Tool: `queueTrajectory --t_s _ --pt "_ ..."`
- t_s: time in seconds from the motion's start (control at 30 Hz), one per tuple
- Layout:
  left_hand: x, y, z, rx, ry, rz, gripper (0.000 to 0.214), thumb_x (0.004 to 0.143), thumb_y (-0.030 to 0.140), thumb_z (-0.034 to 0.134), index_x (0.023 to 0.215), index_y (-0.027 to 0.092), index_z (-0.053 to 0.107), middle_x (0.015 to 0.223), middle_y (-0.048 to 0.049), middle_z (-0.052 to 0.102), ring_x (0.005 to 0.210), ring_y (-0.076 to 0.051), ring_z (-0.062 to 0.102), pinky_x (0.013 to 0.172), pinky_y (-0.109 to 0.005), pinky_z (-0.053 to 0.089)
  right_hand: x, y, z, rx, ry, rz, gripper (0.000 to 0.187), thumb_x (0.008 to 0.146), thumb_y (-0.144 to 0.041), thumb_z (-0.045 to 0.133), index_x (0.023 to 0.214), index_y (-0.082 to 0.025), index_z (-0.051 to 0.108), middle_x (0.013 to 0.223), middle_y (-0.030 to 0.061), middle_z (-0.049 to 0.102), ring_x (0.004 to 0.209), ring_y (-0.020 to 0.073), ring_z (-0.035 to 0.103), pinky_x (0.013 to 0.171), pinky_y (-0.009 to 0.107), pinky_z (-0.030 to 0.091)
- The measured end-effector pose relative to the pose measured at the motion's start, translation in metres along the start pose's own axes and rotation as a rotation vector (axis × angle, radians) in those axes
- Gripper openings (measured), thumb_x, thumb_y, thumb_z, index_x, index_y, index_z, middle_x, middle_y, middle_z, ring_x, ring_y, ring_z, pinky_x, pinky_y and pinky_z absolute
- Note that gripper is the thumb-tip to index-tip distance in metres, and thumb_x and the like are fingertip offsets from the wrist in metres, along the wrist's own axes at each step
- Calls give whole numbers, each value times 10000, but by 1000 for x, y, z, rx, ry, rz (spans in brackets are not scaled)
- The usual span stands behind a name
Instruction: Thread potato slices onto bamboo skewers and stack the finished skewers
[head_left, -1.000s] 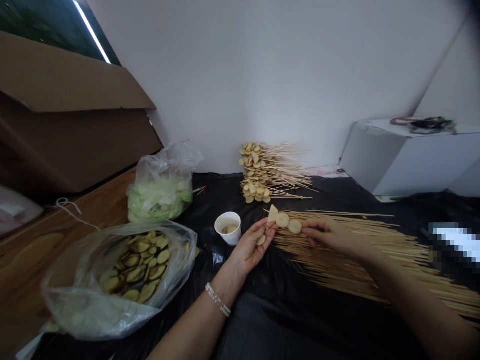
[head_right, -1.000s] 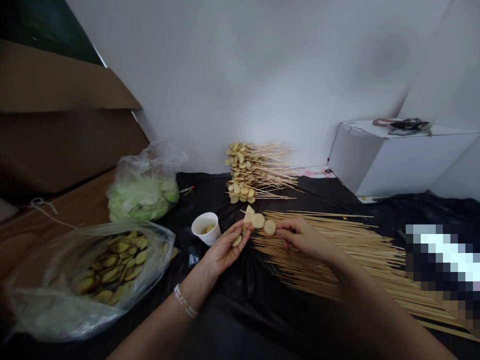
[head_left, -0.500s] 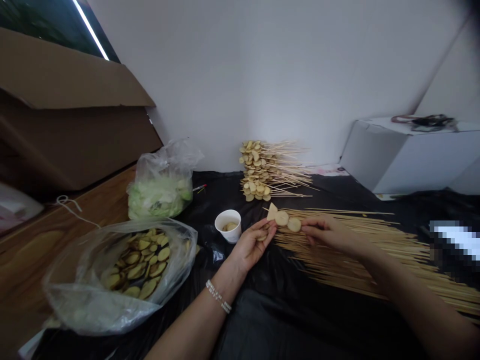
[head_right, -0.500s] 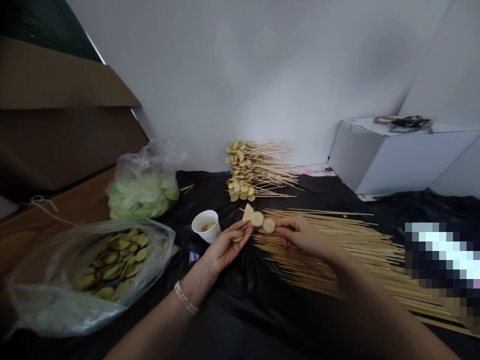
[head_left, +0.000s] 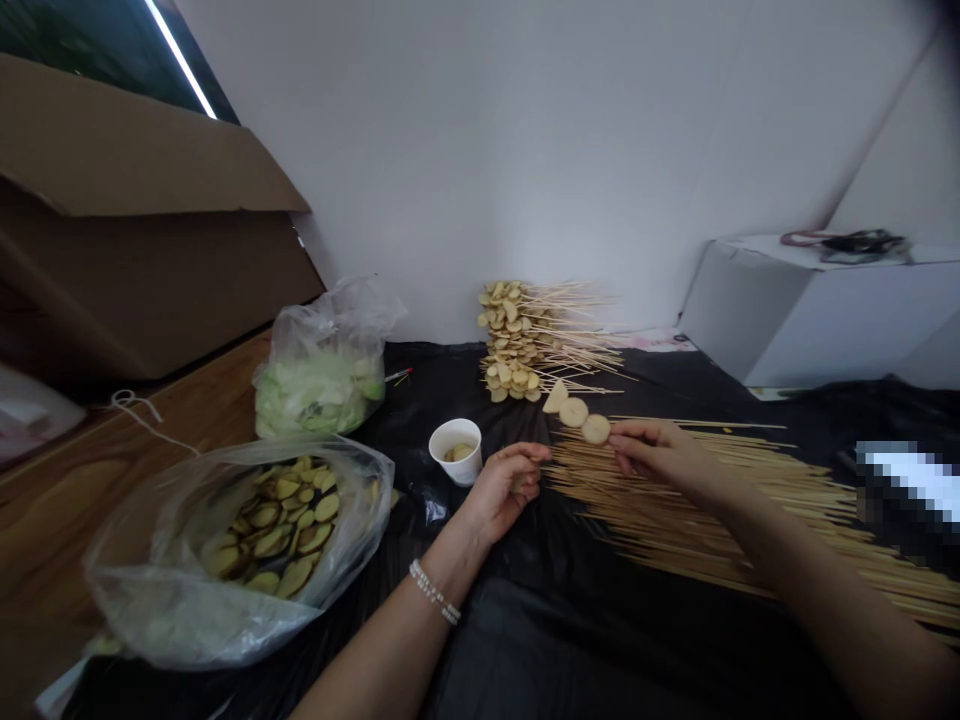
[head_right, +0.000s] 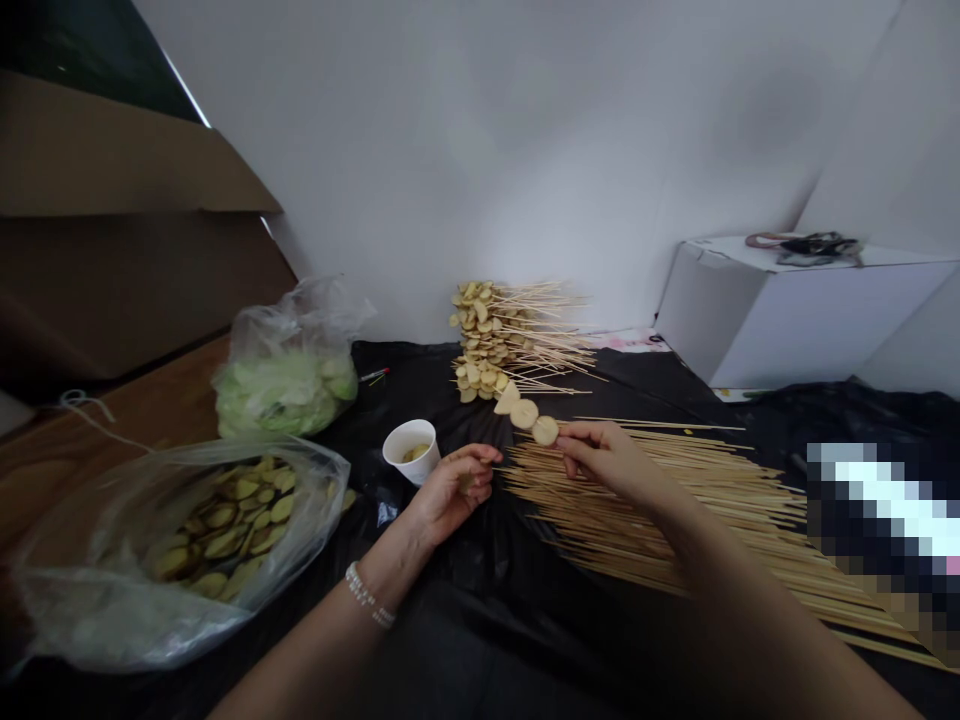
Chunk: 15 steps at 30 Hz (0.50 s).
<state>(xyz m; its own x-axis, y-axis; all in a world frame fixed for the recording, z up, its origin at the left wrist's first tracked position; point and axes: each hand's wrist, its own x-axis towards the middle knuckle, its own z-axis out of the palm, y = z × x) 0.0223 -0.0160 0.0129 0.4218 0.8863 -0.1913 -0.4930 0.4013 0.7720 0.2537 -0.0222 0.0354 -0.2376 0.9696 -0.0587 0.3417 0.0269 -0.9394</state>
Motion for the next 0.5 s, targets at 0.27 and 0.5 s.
queueTrajectory --t_s 0.27,0.5 --pt "-7 2 6 233 -184 46 168 625 93 606 747 114 720 964 -71 641 507 -20 341 468 -220 197 0 1 1 26 10 7 353 789 -511 544 853 -174 628 552 -20 529 422 66 311 423 227 174" --pt "-6 7 6 12 -120 -27 354 616 68 582 938 123 718 902 -80 657 647 -81 467 544 -203 331 1 1 1 33 4 10 340 793 -503 548 820 -173 627 553 -23 526 429 66 313 429 229 165"
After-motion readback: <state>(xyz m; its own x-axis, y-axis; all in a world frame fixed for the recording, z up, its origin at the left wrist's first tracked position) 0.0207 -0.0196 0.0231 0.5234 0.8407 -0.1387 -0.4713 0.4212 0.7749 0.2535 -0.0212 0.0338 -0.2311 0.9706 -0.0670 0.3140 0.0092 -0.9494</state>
